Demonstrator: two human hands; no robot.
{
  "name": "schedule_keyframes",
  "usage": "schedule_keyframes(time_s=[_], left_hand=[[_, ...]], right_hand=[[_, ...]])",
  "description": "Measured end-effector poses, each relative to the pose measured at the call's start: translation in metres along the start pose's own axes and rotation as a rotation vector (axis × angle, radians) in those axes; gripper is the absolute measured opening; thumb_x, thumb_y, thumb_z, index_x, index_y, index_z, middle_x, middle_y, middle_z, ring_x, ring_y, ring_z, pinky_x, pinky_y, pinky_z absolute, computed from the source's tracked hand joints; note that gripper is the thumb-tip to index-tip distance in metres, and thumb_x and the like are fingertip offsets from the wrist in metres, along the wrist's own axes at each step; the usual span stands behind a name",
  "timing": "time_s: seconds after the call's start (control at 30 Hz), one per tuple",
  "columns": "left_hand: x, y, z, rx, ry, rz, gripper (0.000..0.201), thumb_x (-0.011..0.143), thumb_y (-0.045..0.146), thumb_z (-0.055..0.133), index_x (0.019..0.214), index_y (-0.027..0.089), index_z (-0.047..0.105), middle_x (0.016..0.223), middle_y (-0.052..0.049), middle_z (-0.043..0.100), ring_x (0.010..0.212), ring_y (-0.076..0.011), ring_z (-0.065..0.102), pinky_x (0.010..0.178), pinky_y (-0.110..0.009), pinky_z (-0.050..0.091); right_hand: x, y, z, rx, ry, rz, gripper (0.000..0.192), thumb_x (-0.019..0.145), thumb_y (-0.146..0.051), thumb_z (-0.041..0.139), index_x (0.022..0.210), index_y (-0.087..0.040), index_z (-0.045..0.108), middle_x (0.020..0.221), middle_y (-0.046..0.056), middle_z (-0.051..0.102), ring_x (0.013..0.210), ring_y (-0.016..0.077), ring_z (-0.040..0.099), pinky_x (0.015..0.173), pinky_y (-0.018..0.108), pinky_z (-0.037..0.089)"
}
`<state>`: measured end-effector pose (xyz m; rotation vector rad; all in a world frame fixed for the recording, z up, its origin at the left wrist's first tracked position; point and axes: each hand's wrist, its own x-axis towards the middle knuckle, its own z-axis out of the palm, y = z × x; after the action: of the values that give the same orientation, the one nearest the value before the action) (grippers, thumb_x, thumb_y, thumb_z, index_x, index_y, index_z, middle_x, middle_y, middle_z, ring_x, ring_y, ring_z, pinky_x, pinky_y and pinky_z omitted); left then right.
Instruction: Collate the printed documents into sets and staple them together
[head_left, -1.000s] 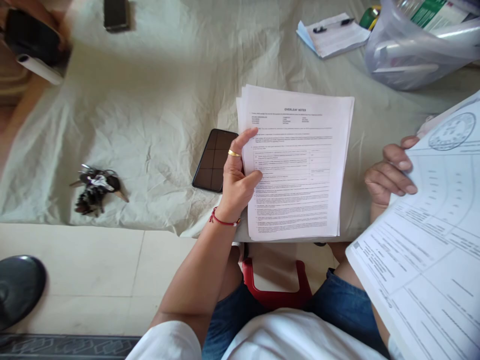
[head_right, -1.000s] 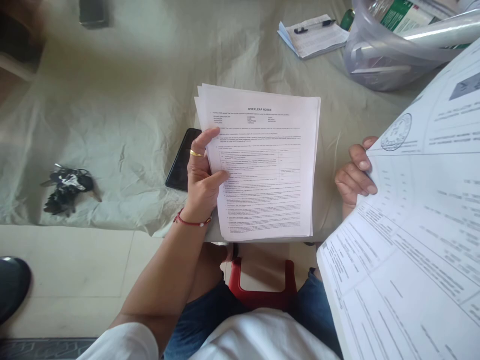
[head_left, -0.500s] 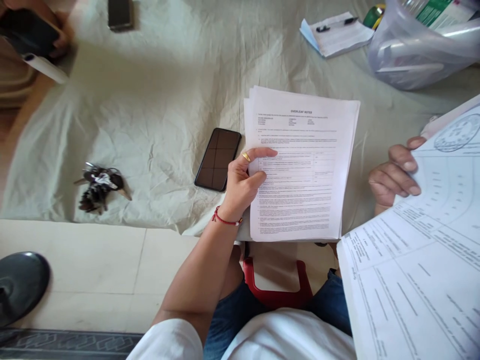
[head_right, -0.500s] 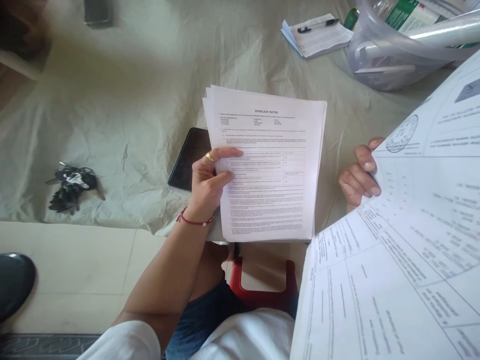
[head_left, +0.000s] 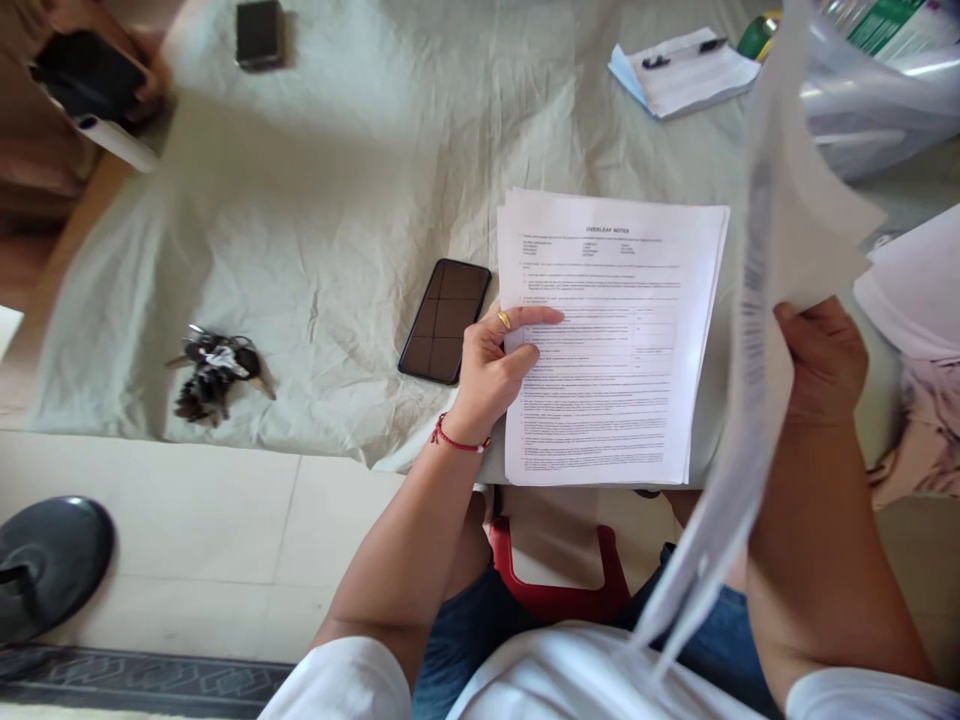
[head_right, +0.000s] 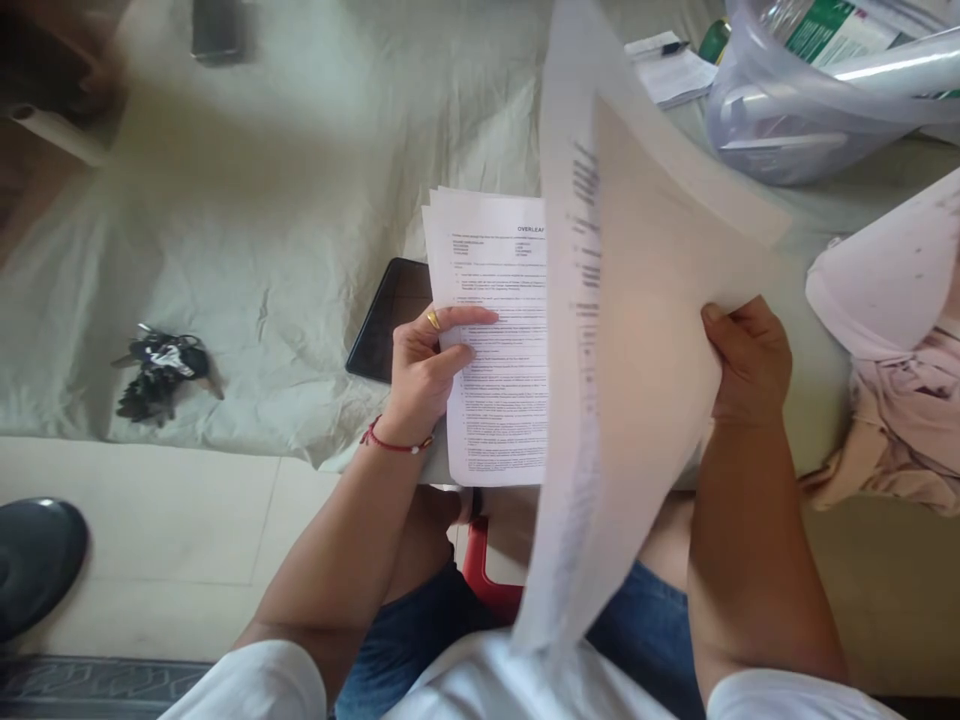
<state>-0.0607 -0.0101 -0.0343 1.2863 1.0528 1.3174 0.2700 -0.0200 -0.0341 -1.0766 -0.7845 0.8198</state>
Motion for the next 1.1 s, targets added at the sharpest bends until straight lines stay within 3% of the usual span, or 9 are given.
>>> schedule_keyframes(time_s=[0.13, 0.23, 0.4, 0.8, 1.1], left_hand=[[0.0, -0.001, -0.001, -0.002, 0.0, -0.011, 0.048, 0.068, 0.01, 0.064, 0.101, 0.03, 0.093, 0.108, -0.001, 0.084, 0.099, -0.0238, 0.073, 0.086, -0.039, 0.057], [0.0, -0.001, -0.001, -0.004, 0.003, -0.011, 0.048, 0.067, 0.011, 0.064, 0.099, 0.03, 0.093, 0.107, -0.002, 0.084, 0.1, -0.0242, 0.074, 0.085, -0.038, 0.056], [0.0, -0.002, -0.001, -0.004, 0.003, -0.011, 0.047, 0.067, 0.011, 0.064, 0.099, 0.03, 0.093, 0.107, -0.001, 0.084, 0.098, -0.0243, 0.073, 0.081, -0.038, 0.055], [0.0, 0.001, -0.001, 0.017, -0.002, -0.002, 0.045, 0.068, 0.012, 0.064, 0.099, 0.029, 0.092, 0.106, -0.002, 0.084, 0.098, -0.0247, 0.073, 0.085, -0.041, 0.057], [0.0, -0.001, -0.002, -0.004, -0.004, -0.009, 0.046, 0.068, 0.012, 0.065, 0.1, 0.029, 0.093, 0.107, -0.002, 0.083, 0.105, -0.027, 0.075, 0.088, -0.04, 0.06]], right_hand=[[-0.006, -0.009, 0.016, -0.082, 0.059, 0.009, 0.038, 0.054, -0.036, 0.099, 0.085, -0.023, 0.08, 0.096, 0.003, 0.084, 0.092, 0.0286, 0.082, 0.086, 0.053, 0.073], [-0.006, -0.01, 0.016, -0.091, 0.074, 0.003, 0.039, 0.054, -0.035, 0.1, 0.086, -0.022, 0.081, 0.095, 0.004, 0.084, 0.097, 0.0286, 0.082, 0.097, 0.054, 0.071], [-0.006, -0.009, 0.011, -0.083, 0.078, 0.017, 0.041, 0.057, -0.032, 0.096, 0.095, -0.023, 0.086, 0.112, 0.004, 0.087, 0.105, 0.0272, 0.083, 0.108, 0.053, 0.068], [0.0, -0.007, 0.01, -0.09, 0.08, 0.017, 0.046, 0.056, -0.032, 0.093, 0.102, -0.029, 0.09, 0.114, 0.002, 0.087, 0.104, 0.0319, 0.083, 0.103, 0.057, 0.07], [-0.002, 0.0, 0.018, -0.168, 0.129, 0.028, 0.037, 0.054, -0.03, 0.092, 0.089, -0.02, 0.086, 0.102, 0.004, 0.086, 0.091, 0.0233, 0.079, 0.1, 0.048, 0.067]])
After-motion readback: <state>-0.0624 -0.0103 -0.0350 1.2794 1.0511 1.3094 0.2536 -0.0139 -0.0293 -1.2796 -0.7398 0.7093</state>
